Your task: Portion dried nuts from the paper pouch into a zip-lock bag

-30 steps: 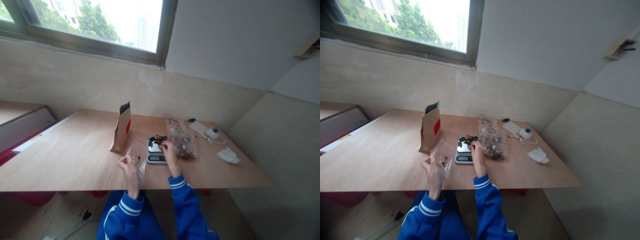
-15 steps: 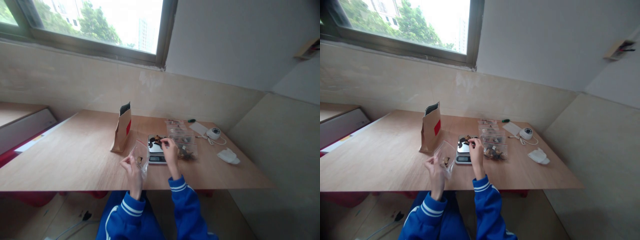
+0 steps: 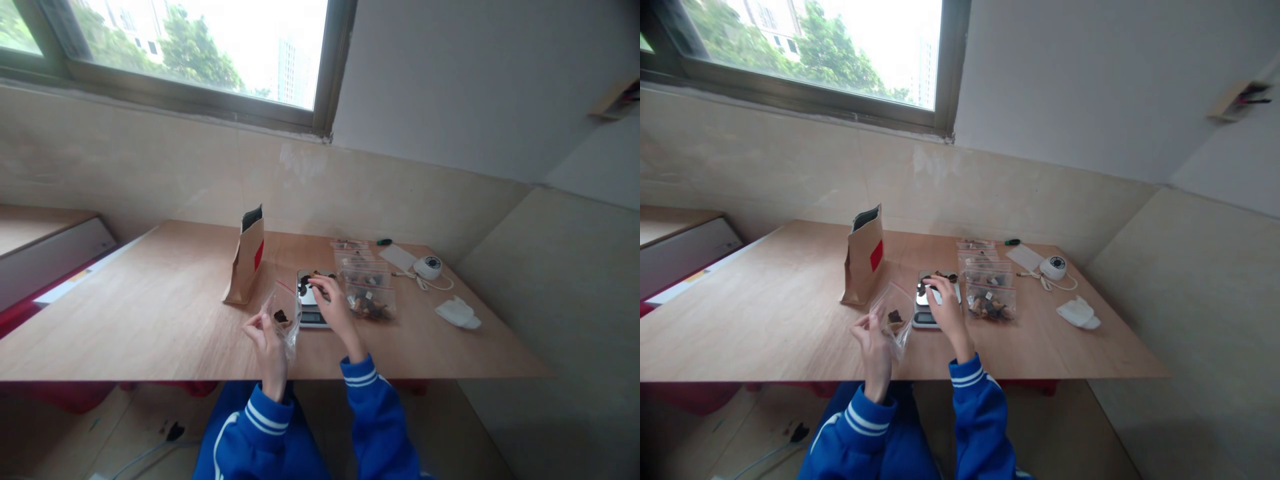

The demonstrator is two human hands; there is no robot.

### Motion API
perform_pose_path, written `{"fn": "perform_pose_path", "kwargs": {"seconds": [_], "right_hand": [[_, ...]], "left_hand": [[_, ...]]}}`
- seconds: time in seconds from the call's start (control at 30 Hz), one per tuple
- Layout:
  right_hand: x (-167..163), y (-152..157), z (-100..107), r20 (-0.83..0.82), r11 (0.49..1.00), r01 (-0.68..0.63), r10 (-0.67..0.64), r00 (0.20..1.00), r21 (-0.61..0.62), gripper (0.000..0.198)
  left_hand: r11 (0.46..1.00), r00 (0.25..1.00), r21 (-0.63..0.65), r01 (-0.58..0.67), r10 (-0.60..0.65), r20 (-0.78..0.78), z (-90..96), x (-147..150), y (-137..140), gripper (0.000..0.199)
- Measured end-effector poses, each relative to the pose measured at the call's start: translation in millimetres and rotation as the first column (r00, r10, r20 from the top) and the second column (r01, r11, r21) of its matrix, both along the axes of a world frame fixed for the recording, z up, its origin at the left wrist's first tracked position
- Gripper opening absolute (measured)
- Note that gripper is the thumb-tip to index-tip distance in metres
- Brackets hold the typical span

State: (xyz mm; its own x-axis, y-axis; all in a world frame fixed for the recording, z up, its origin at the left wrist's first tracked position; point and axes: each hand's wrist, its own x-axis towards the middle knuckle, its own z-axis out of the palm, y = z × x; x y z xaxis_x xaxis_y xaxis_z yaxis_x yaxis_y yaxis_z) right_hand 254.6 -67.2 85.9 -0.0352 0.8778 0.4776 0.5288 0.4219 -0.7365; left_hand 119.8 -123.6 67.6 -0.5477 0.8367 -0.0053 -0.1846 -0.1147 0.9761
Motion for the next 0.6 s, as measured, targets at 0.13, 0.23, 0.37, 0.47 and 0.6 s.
{"fn": "perform_pose_path", "kwargs": {"seconds": [0.13,0.23,0.37,0.47,0.6], "right_hand": [[20,23,-35,0.175,0.983,0.183,-0.176,0.969,-0.026,0.033],[23,32,-48,0.225,0.981,0.193,-0.185,0.957,-0.015,0.033],[18,36,-52,0.216,0.986,0.168,-0.167,0.962,0.013,0.027],[17,36,-52,0.169,0.983,0.182,-0.181,0.969,0.014,0.022],[19,33,-46,0.127,0.979,0.202,-0.201,0.971,0.000,0.020]], "left_hand": [[1.000,1.000,0.007,0.005,-0.005,0.027,-5.3,0,1,0.032],[1.000,1.000,0.002,0.007,-0.007,0.029,-7.2,1,1,0.033],[1.000,0.999,0.002,0.014,-0.014,0.032,-5.8,1,-1,0.032],[1.000,0.999,0.011,0.012,-0.012,0.041,-5.0,0,-1,0.029],[1.000,0.999,0.005,-0.002,0.002,0.032,-4.3,-2,-2,0.028]]}}
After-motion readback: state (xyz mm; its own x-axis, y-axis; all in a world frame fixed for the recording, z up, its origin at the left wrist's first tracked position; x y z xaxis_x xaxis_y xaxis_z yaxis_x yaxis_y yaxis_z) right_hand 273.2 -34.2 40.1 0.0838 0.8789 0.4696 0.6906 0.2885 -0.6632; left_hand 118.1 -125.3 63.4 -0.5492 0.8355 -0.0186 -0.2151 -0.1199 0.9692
